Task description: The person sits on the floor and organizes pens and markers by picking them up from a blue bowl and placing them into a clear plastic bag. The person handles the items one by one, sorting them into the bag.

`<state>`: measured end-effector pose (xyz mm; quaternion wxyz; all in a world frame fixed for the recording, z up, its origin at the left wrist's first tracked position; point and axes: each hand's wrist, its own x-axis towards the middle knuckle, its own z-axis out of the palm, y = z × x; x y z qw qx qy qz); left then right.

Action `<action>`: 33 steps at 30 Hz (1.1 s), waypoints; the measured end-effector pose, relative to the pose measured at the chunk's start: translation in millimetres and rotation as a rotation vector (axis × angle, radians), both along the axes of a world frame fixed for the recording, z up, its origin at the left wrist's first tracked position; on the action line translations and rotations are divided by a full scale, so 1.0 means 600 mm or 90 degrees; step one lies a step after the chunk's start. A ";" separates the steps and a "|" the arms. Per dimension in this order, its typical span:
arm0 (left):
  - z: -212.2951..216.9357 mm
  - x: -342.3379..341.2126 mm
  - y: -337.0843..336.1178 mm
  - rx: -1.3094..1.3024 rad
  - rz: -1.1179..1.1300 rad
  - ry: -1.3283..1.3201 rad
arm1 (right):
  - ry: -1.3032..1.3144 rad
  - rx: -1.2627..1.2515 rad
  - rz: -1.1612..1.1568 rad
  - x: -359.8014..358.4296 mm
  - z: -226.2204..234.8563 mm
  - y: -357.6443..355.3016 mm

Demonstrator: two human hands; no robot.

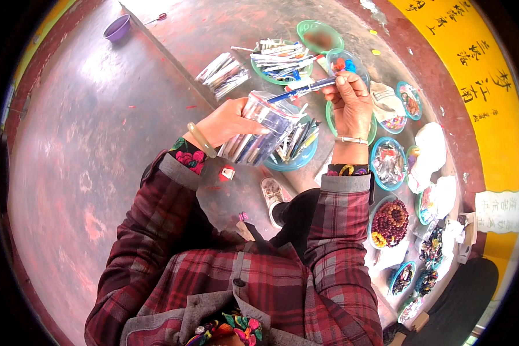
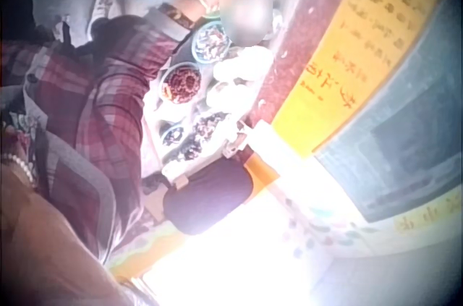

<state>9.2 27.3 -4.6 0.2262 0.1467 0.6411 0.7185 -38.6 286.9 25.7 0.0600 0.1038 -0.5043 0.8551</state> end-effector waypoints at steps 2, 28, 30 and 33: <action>-0.009 -0.001 0.000 0.000 -0.002 0.006 | 0.001 0.007 0.023 0.000 -0.003 -0.002; -0.029 0.009 0.024 0.192 -0.154 -0.170 | -0.180 0.026 0.033 -0.011 -0.020 -0.008; -0.026 0.011 0.024 0.190 -0.147 -0.170 | -0.184 0.014 0.053 -0.013 -0.023 -0.008; -0.028 0.010 0.023 0.203 -0.139 -0.188 | -0.160 0.016 0.058 -0.014 -0.024 -0.011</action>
